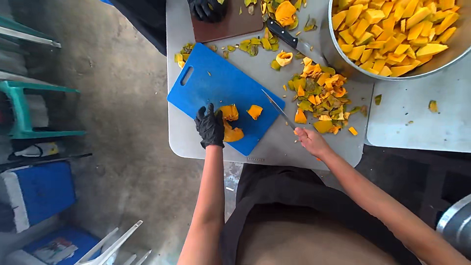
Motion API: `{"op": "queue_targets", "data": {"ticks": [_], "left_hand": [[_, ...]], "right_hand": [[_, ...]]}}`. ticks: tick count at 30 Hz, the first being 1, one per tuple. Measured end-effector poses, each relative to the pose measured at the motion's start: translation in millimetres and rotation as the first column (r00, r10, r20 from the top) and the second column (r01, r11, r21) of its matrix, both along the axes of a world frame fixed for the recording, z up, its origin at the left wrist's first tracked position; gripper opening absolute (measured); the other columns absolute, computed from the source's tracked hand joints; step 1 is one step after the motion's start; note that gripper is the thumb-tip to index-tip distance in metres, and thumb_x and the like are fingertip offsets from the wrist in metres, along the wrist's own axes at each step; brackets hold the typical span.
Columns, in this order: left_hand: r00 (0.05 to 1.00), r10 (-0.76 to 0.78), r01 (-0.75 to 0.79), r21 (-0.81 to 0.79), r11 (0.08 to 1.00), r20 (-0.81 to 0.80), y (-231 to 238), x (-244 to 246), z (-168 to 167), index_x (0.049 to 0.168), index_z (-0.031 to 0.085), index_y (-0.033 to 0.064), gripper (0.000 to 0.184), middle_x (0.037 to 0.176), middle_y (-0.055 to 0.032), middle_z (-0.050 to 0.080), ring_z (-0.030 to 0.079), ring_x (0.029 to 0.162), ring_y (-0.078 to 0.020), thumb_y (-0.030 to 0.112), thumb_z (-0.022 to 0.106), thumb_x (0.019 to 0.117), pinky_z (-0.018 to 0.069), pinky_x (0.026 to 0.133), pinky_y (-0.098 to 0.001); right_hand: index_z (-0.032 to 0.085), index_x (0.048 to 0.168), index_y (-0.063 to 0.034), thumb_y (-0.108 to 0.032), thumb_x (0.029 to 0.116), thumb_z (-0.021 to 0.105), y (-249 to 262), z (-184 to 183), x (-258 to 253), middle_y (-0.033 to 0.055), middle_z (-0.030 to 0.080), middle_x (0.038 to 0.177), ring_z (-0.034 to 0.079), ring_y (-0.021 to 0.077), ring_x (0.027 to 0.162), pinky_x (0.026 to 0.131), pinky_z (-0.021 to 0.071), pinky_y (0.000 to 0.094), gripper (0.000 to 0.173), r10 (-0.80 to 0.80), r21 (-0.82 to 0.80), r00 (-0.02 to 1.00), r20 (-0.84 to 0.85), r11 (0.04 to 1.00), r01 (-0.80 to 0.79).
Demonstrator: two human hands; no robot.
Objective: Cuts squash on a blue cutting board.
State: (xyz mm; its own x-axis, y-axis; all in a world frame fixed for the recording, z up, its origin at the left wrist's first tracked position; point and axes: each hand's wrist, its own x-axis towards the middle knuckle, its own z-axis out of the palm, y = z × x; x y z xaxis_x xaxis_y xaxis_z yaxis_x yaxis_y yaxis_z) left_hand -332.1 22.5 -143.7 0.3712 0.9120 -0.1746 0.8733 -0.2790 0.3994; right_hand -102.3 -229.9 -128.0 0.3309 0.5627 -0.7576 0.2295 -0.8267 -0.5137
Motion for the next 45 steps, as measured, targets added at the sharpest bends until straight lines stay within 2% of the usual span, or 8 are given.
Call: {"op": "queue_targets", "data": {"ticks": [4, 8, 14, 20, 24, 35, 41, 45], "left_hand": [[1.0, 0.015, -0.019, -0.181, 0.983, -0.025, -43.4, 60.9, 24.9, 0.13, 0.061, -0.0053, 0.05, 0.131, -0.0317, 0.059, 0.056, 0.124, -0.0486, 0.035, 0.061, 0.1015, 0.0462, 0.104, -0.0605], [0.982, -0.029, -0.051, -0.406, 0.912, -0.189, -67.3, 112.3, 4.5, 0.14, 0.05, -0.0056, 0.065, 0.143, -0.0298, 0.049, 0.057, 0.127, -0.0433, 0.038, 0.07, 0.0964, 0.0512, 0.101, -0.0546], [0.86, -0.504, 0.506, -0.261, 0.822, 0.078, -54.0, 100.6, -19.7, 0.152, 0.051, 0.0177, 0.065, 0.148, -0.0168, 0.055, 0.05, 0.134, -0.0438, 0.004, 0.069, 0.091, 0.042, 0.101, -0.0647], [0.938, -0.19, 0.249, -0.182, 0.951, 0.289, -74.3, 88.3, -24.4, 0.13, 0.063, -0.0053, 0.039, 0.123, -0.0293, 0.063, 0.061, 0.115, -0.0444, 0.013, 0.067, 0.0963, 0.0483, 0.1, -0.056], [0.933, -0.171, 0.237, -0.184, 0.954, 0.316, -88.5, 96.2, -36.2, 0.135, 0.061, -0.0052, 0.052, 0.138, -0.0276, 0.058, 0.055, 0.129, -0.0438, 0.019, 0.075, 0.0913, 0.0441, 0.108, -0.0556], [0.947, -0.223, 0.253, -0.111, 0.961, 0.231, -69.5, 97.3, -41.1, 0.136, 0.06, -0.0051, 0.049, 0.137, -0.0277, 0.059, 0.055, 0.129, -0.0443, 0.02, 0.07, 0.0949, 0.0426, 0.109, -0.055], [0.97, -0.232, 0.241, -0.16, 0.957, 0.074, -92.5, 98.1, -36.4, 0.13, 0.063, -0.004, 0.055, 0.133, -0.0274, 0.059, 0.055, 0.126, -0.0458, 0.03, 0.079, 0.0891, 0.0462, 0.103, -0.0595], [0.992, -0.077, 0.094, -0.195, 0.976, 0.097, -87.5, 103.1, -32.4, 0.128, 0.061, -0.0046, 0.056, 0.133, -0.0293, 0.057, 0.056, 0.125, -0.0458, 0.036, 0.076, 0.0918, 0.0478, 0.103, -0.0584]], "right_hand": [[0.062, 0.111, 0.0055, -0.042, 0.1135, 0.028, -14.3, 1.0, -4.3, 0.0149, 0.059, 0.083, 0.058, 0.0235, 0.07, 0.069, 0.0503, 0.0425, 0.059, -0.036, 0.0, 0.999, 0.001, 0.999, 0.036], [0.063, 0.115, 0.0051, -0.042, 0.1133, 0.028, -21.0, 6.5, -10.6, 0.0172, 0.062, 0.089, 0.061, 0.0264, 0.076, 0.075, 0.0507, 0.045, 0.059, -0.023, -0.02, 1.0, -0.005, 1.0, 0.022], [0.062, 0.115, 0.0081, -0.043, 0.113, 0.03, -29.8, 9.0, -9.6, 0.0217, 0.063, 0.09, 0.063, 0.0327, 0.083, 0.08, 0.0503, 0.05, 0.06, 0.042, -0.017, 0.998, 0.047, 0.999, -0.041], [0.061, 0.12, 0.0083, -0.044, 0.1125, 0.032, -11.5, 14.7, -4.9, 0.0287, 0.067, 0.103, 0.067, 0.0423, 0.102, 0.091, 0.0497, 0.0575, 0.06, 0.154, -0.114, 0.983, 0.104, 0.983, -0.142], [0.06, 0.121, 0.0095, -0.044, 0.1126, 0.031, 2.2, 17.2, -6.9, 0.03, 0.067, 0.11, 0.066, 0.0428, 0.109, 0.095, 0.0492, 0.0568, 0.062, 0.188, -0.168, 0.978, 0.094, 0.971, -0.171], [0.063, 0.125, 0.0047, -0.055, 0.1085, 0.035, 40.4, 8.5, -20.4, 0.0274, 0.068, 0.118, 0.066, 0.042, 0.115, 0.095, 0.0515, 0.058, 0.068, 0.162, -0.307, 0.973, 0.165, 0.946, -0.105], [0.068, 0.108, 0.007, -0.055, 0.1075, 0.041, 52.4, -11.2, -27.6, 0.0294, 0.07, 0.102, 0.07, 0.0462, 0.101, 0.081, 0.0557, 0.0636, 0.068, 0.111, -0.035, 0.936, 0.333, 0.994, -0.106], [0.062, 0.126, 0.0064, -0.053, 0.1102, 0.032, 11.2, -16.9, -15.2, 0.0291, 0.066, 0.121, 0.063, 0.0423, 0.121, 0.102, 0.0478, 0.0565, 0.068, 0.068, -0.124, 0.985, 0.157, 0.991, -0.049]]}}
